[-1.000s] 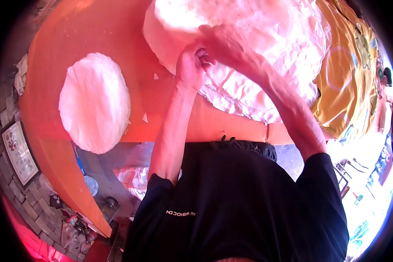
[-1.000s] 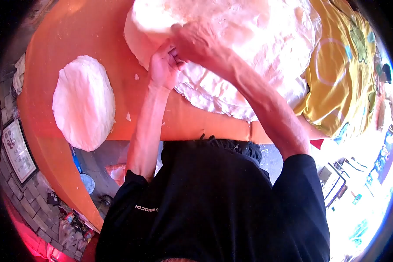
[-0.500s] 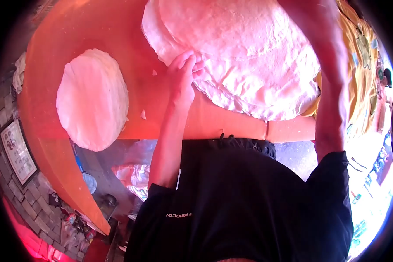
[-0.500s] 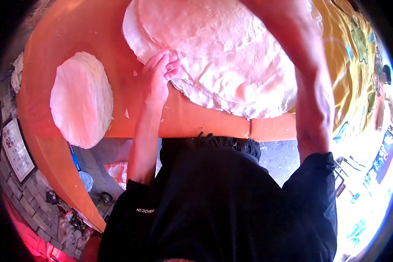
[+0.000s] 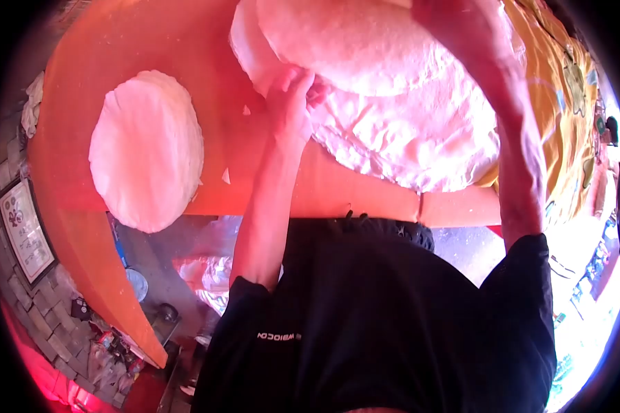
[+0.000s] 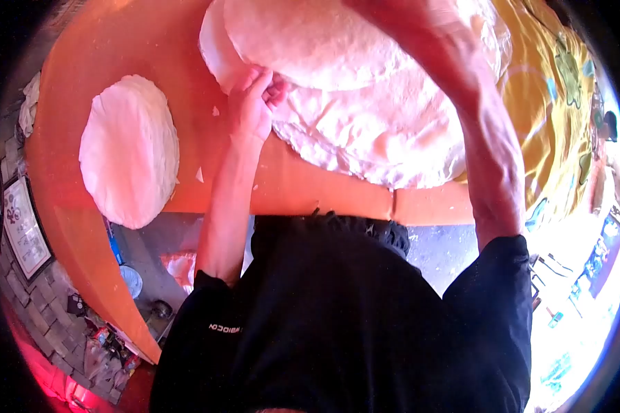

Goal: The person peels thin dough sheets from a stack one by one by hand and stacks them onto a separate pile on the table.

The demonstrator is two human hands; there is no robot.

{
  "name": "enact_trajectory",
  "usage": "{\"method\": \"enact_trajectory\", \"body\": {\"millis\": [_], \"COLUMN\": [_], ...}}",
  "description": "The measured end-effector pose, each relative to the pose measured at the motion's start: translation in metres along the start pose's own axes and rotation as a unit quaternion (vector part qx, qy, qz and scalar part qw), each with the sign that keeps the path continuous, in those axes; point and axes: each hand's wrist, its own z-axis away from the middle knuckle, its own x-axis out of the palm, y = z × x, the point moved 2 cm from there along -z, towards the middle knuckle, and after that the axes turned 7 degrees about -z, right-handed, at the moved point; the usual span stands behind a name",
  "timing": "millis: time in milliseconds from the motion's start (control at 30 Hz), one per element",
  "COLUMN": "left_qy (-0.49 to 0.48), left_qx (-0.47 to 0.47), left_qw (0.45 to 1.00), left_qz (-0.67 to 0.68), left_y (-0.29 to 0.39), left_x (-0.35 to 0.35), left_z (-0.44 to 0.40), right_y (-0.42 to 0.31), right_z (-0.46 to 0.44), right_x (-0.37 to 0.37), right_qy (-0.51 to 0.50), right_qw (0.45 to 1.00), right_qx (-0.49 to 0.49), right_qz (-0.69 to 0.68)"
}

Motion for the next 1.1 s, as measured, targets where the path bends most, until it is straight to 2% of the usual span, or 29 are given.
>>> {"method": "enact_trajectory", "body": {"millis": [33,67,100,133,167,233,300,367,400,433,500,567,667,833,900,933,967,1000,1100], "left_qy": [-0.001,-0.007,-0.015,-0.016,-0.018,-0.037,-0.043,-0.044,-0.047,-0.055,-0.061,-0.118,-0.08,-0.106,-0.111,-0.138,-0.168,-0.162,-0.131], "left_qx": [0.005,-0.029,-0.059,-0.065,-0.062,-0.092,-0.114,-0.033,-0.036,-0.028,-0.026,0.028,0.03,0.064,0.07,0.085,0.097,0.093,0.076], "left_qw": [1.0,0.999,0.998,0.998,0.998,0.995,0.992,0.995,0.995,0.996,0.997,0.993,0.996,0.989,0.986,0.981,0.975,0.973,0.978], "left_qz": [0.003,-0.012,-0.027,-0.013,-0.013,-0.021,-0.029,-0.086,-0.086,-0.063,-0.039,0.01,0.029,0.085,0.105,0.109,0.112,0.137,0.143], "left_y": [0.001,-0.002,-0.004,-0.005,-0.003,-0.006,-0.002,-0.003,-0.004,-0.002,-0.005,-0.007,-0.013,0.0,0.004,0.002,0.001,0.0,0.005], "left_x": [0.002,0.002,0.003,0.006,0.009,0.01,0.014,0.015,0.017,0.022,0.025,0.025,0.026,0.043,0.045,0.045,0.049,0.052,0.06], "left_z": [-0.005,-0.003,-0.003,-0.003,-0.005,-0.002,0.0,0.005,0.008,0.005,0.002,-0.003,-0.006,-0.005,-0.006,-0.011,-0.012,-0.012,-0.009], "right_y": [0.005,0.011,0.02,0.028,0.037,0.051,0.057,0.062,0.06,0.055,0.052,0.051,0.047,0.06,0.059,0.059,0.057,0.056,0.054], "right_z": [0.002,0.005,0.003,-0.001,-0.002,0.002,0.004,0.008,0.007,0.001,0.002,0.001,-0.01,-0.018,-0.007,-0.007,-0.007,-0.005,-0.007], "right_x": [0.019,0.037,0.022,0.003,-0.02,-0.052,-0.061,-0.062,-0.056,-0.048,-0.045,-0.05,-0.048,-0.041,-0.04,-0.043,-0.044,-0.045,-0.045], "right_qy": [0.008,0.062,0.065,0.063,0.063,0.062,0.078,0.094,0.102,0.109,0.116,0.101,0.085,0.042,0.044,0.047,0.044,0.039,0.064], "right_qw": [0.973,0.892,0.799,0.675,0.526,0.185,0.204,0.224,0.242,0.256,0.242,0.259,0.267,0.304,0.386,0.388,0.404,0.418,0.432], "right_qx": [-0.11,-0.211,-0.207,-0.202,-0.19,-0.137,-0.126,-0.109,-0.092,-0.083,-0.062,-0.096,-0.097,-0.089,-0.116,-0.115,-0.153,-0.191,-0.187], "right_qz": [0.202,0.396,0.561,0.707,0.827,0.971,0.968,0.964,0.96,0.957,0.961,0.956,0.955,0.947,0.914,0.913,0.901,0.887,0.88]}}
